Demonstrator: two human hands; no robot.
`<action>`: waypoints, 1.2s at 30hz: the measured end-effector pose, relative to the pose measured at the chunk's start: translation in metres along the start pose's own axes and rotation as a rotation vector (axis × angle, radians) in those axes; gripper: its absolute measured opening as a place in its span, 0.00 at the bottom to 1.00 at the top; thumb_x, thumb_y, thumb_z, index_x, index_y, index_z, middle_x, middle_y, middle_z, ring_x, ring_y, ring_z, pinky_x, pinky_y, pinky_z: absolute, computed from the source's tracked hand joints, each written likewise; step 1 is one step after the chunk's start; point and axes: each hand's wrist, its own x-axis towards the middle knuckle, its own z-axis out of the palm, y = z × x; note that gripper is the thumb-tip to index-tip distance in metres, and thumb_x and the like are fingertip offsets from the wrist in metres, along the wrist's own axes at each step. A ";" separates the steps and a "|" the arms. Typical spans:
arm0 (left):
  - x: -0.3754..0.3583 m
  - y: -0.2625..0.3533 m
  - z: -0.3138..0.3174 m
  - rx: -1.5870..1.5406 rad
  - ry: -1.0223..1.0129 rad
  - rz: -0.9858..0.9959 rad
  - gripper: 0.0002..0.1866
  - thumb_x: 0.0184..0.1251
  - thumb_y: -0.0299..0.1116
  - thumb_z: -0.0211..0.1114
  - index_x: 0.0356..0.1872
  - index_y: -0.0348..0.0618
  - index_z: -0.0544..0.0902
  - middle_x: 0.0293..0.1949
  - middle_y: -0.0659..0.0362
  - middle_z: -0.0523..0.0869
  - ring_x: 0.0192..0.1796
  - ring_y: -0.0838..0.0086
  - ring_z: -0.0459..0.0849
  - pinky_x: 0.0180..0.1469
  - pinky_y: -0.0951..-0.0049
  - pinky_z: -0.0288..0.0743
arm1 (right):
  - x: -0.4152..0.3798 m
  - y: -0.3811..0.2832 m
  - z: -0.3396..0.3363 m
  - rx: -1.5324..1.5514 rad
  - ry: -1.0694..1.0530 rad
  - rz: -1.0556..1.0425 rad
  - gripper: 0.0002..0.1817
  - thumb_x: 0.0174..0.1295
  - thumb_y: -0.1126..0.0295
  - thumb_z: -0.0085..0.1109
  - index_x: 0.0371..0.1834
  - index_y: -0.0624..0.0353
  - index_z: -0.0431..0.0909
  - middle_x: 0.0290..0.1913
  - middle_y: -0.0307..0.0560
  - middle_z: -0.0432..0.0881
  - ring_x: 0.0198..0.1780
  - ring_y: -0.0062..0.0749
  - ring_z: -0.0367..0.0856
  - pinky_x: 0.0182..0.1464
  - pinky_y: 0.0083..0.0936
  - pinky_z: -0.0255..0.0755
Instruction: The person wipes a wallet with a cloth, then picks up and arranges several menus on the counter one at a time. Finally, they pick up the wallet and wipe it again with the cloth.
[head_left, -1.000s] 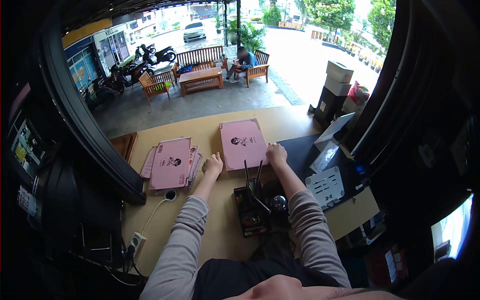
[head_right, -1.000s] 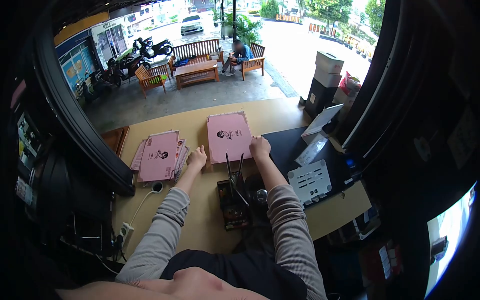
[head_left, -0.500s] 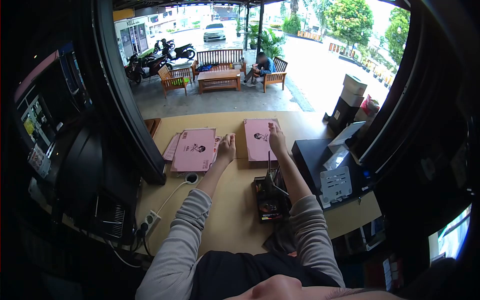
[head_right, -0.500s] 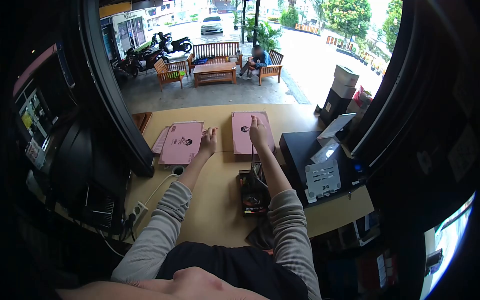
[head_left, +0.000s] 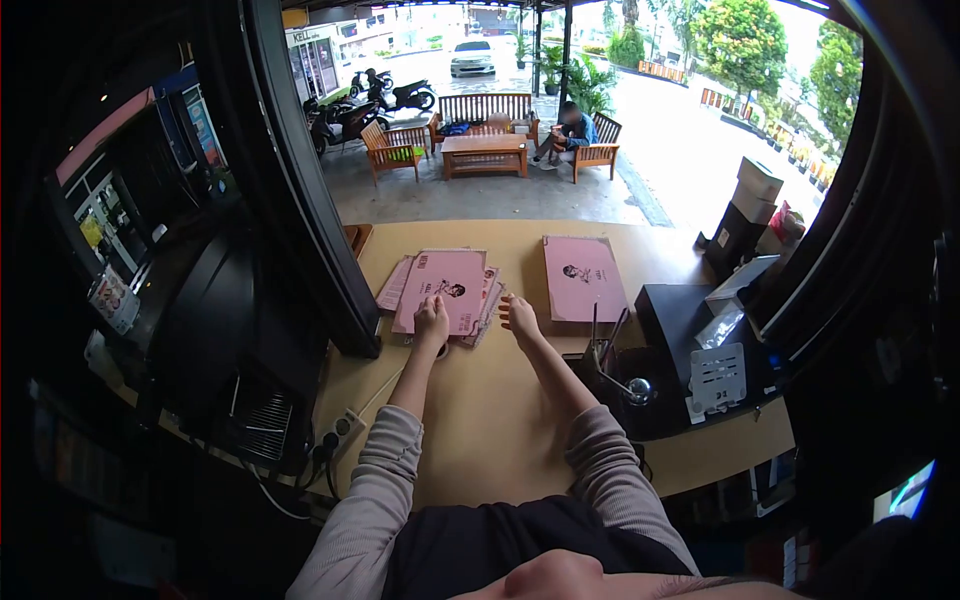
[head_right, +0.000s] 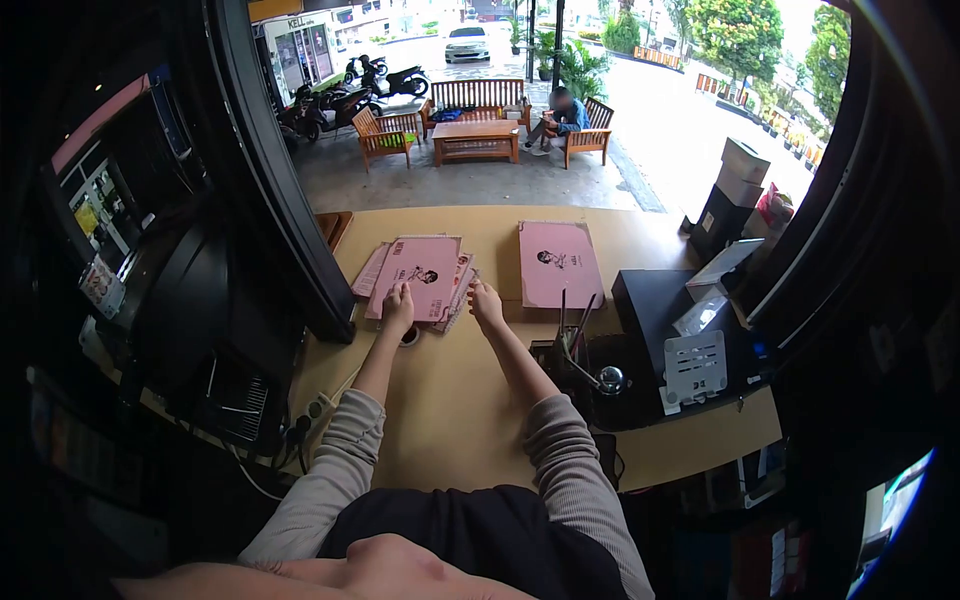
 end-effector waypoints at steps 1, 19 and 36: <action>0.002 -0.013 -0.003 0.045 0.006 -0.027 0.18 0.66 0.40 0.41 0.38 0.36 0.74 0.39 0.43 0.77 0.44 0.50 0.74 0.48 0.57 0.66 | 0.003 0.006 0.007 0.001 -0.014 0.020 0.19 0.63 0.57 0.34 0.44 0.59 0.70 0.38 0.44 0.76 0.36 0.29 0.73 0.38 0.28 0.69; 0.032 -0.115 -0.007 0.338 -0.020 -0.133 0.13 0.61 0.37 0.47 0.39 0.40 0.74 0.43 0.47 0.76 0.46 0.55 0.74 0.50 0.61 0.67 | 0.056 0.048 0.060 -0.564 0.173 -0.237 0.22 0.52 0.64 0.48 0.47 0.70 0.70 0.34 0.57 0.79 0.39 0.40 0.78 0.45 0.30 0.70; 0.048 -0.116 -0.014 0.410 -0.167 -0.352 0.17 0.63 0.37 0.42 0.36 0.35 0.76 0.35 0.41 0.80 0.41 0.52 0.79 0.45 0.57 0.71 | 0.054 0.021 0.054 -0.388 0.182 -0.109 0.19 0.47 0.62 0.49 0.31 0.70 0.78 0.24 0.56 0.79 0.28 0.37 0.79 0.35 0.29 0.71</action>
